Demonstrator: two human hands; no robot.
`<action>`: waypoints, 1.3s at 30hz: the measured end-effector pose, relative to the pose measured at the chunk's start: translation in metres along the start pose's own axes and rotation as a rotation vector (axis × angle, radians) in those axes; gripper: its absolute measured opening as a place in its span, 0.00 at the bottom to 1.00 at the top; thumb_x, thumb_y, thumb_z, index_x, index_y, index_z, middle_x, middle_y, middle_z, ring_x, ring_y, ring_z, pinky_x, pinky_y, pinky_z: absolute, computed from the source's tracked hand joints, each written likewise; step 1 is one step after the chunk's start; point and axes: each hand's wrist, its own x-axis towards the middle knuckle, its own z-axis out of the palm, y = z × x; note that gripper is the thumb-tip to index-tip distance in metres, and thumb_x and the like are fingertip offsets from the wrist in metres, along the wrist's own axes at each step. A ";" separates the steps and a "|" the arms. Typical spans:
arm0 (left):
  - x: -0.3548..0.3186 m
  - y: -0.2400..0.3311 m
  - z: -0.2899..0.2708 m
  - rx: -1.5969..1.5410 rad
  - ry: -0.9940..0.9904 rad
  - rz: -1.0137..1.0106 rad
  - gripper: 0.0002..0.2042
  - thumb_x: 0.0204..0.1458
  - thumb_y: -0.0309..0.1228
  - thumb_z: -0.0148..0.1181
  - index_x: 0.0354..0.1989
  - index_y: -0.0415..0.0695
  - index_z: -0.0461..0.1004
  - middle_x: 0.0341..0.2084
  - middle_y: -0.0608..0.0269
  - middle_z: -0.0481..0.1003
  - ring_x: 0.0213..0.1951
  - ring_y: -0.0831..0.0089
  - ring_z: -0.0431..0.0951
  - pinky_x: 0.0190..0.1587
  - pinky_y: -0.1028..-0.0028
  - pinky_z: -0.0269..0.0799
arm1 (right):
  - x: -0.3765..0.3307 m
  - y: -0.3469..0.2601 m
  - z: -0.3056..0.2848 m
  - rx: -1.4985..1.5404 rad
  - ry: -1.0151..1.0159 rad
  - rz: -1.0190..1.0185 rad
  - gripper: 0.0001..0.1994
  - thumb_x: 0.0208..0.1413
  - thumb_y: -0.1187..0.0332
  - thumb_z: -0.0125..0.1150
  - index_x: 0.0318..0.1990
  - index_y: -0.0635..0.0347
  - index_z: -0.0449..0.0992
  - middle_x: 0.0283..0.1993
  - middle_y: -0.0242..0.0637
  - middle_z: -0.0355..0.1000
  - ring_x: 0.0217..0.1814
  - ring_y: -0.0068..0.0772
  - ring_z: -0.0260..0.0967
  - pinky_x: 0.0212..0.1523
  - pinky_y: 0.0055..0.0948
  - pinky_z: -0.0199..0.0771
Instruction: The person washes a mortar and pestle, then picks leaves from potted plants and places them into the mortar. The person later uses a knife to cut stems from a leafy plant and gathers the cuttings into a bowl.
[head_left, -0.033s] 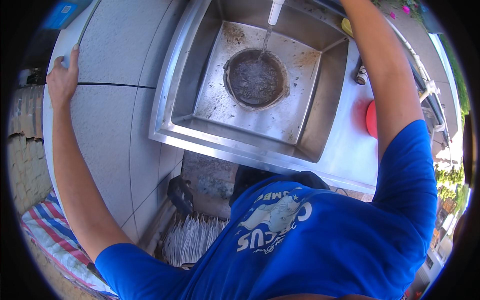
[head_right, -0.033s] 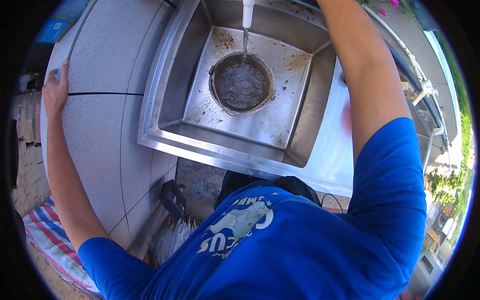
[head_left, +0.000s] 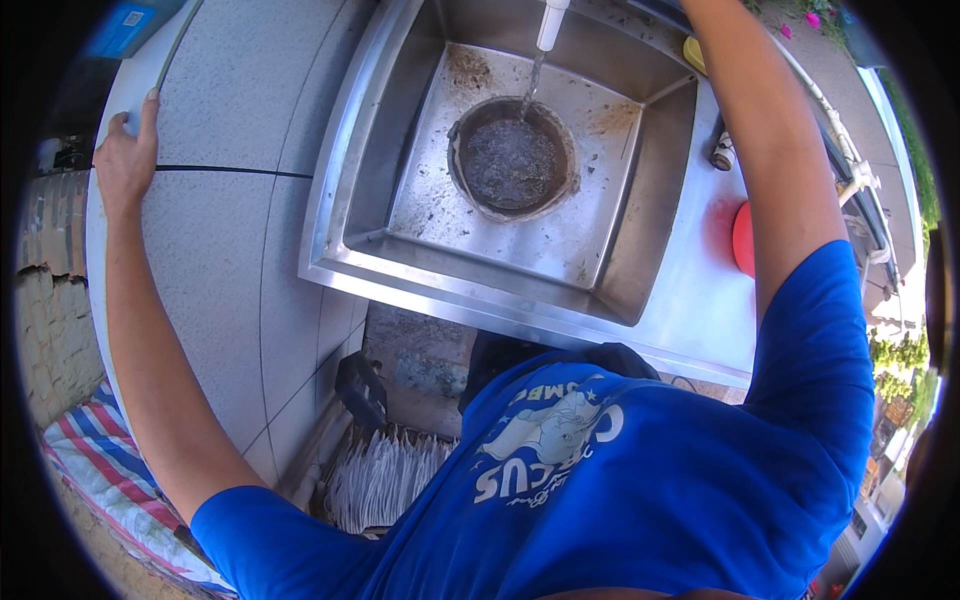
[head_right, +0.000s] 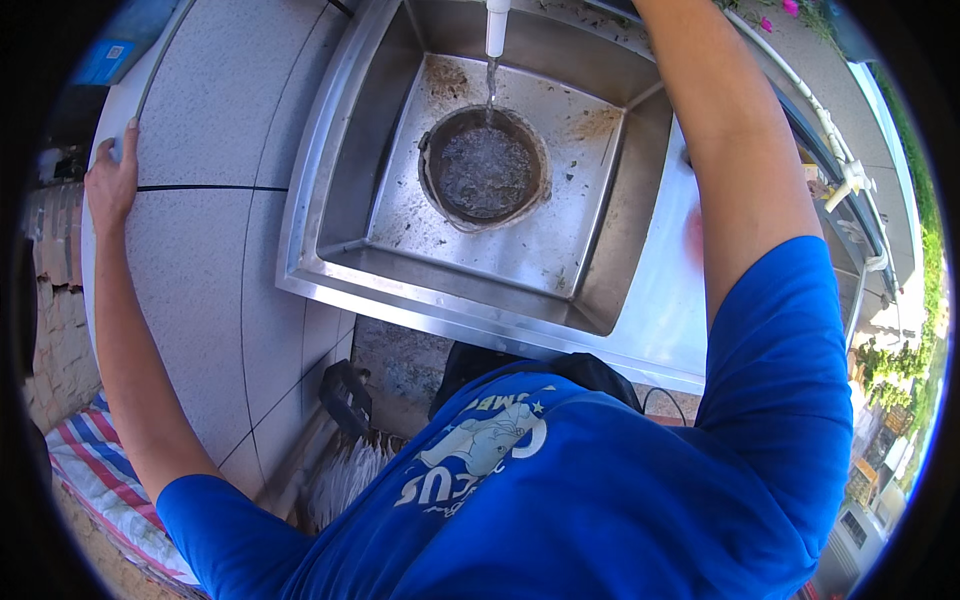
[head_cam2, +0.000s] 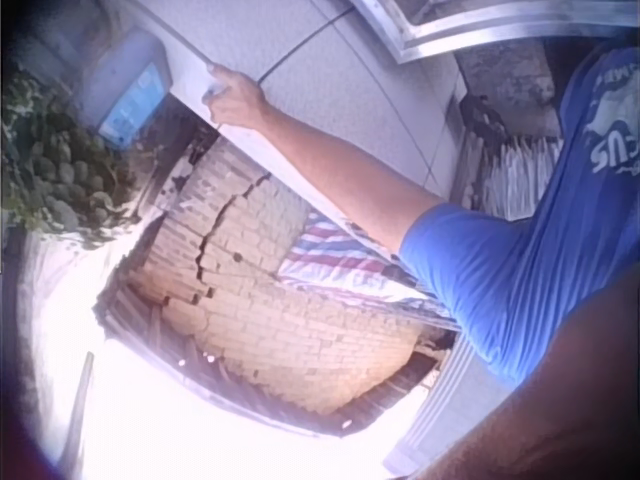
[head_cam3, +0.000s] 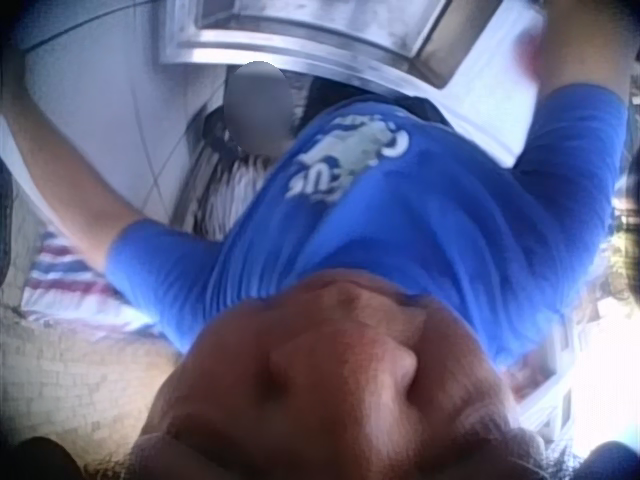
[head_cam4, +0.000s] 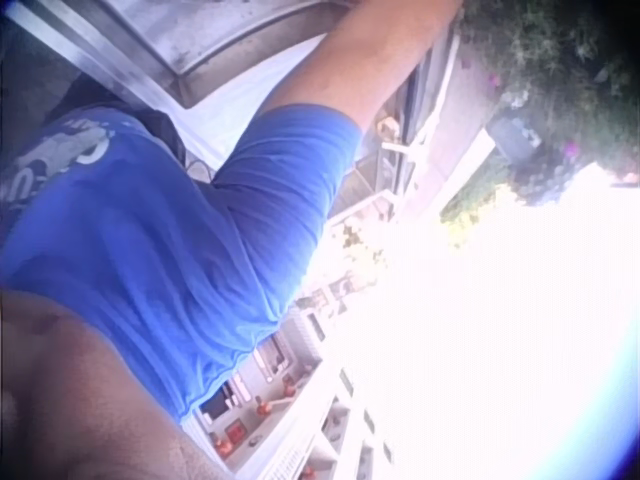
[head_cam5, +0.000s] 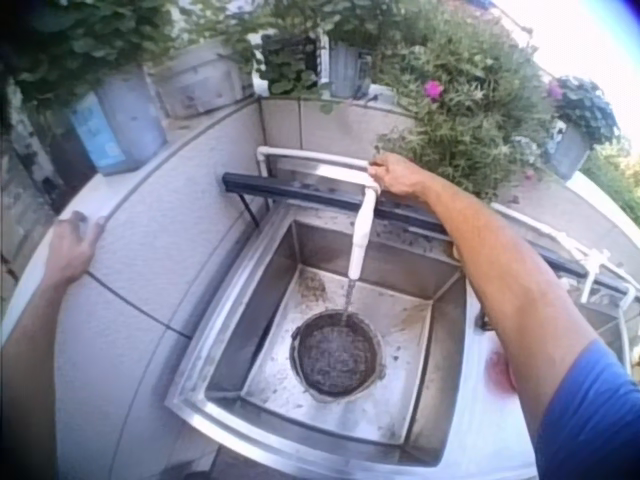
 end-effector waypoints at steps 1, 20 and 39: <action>0.000 -0.002 0.002 0.011 0.008 0.003 0.49 0.55 0.74 0.40 0.62 0.35 0.72 0.53 0.35 0.76 0.59 0.43 0.75 0.62 0.51 0.69 | 0.002 0.002 0.000 -0.032 0.013 -0.033 0.18 0.64 0.62 0.54 0.51 0.68 0.78 0.44 0.51 0.80 0.48 0.44 0.77 0.50 0.40 0.74; -0.001 -0.001 0.000 0.001 0.008 0.016 0.50 0.55 0.74 0.38 0.62 0.34 0.72 0.52 0.33 0.76 0.59 0.42 0.75 0.63 0.51 0.69 | 0.007 0.003 0.002 -0.116 0.013 -0.016 0.19 0.62 0.60 0.55 0.47 0.69 0.79 0.43 0.57 0.79 0.47 0.51 0.77 0.48 0.44 0.75; -0.003 0.004 -0.005 -0.005 0.012 0.004 0.50 0.55 0.74 0.39 0.62 0.33 0.72 0.51 0.33 0.77 0.59 0.43 0.75 0.63 0.52 0.68 | 0.013 0.001 -0.003 -0.213 -0.003 -0.050 0.18 0.61 0.61 0.56 0.46 0.69 0.79 0.43 0.58 0.78 0.48 0.53 0.77 0.51 0.45 0.74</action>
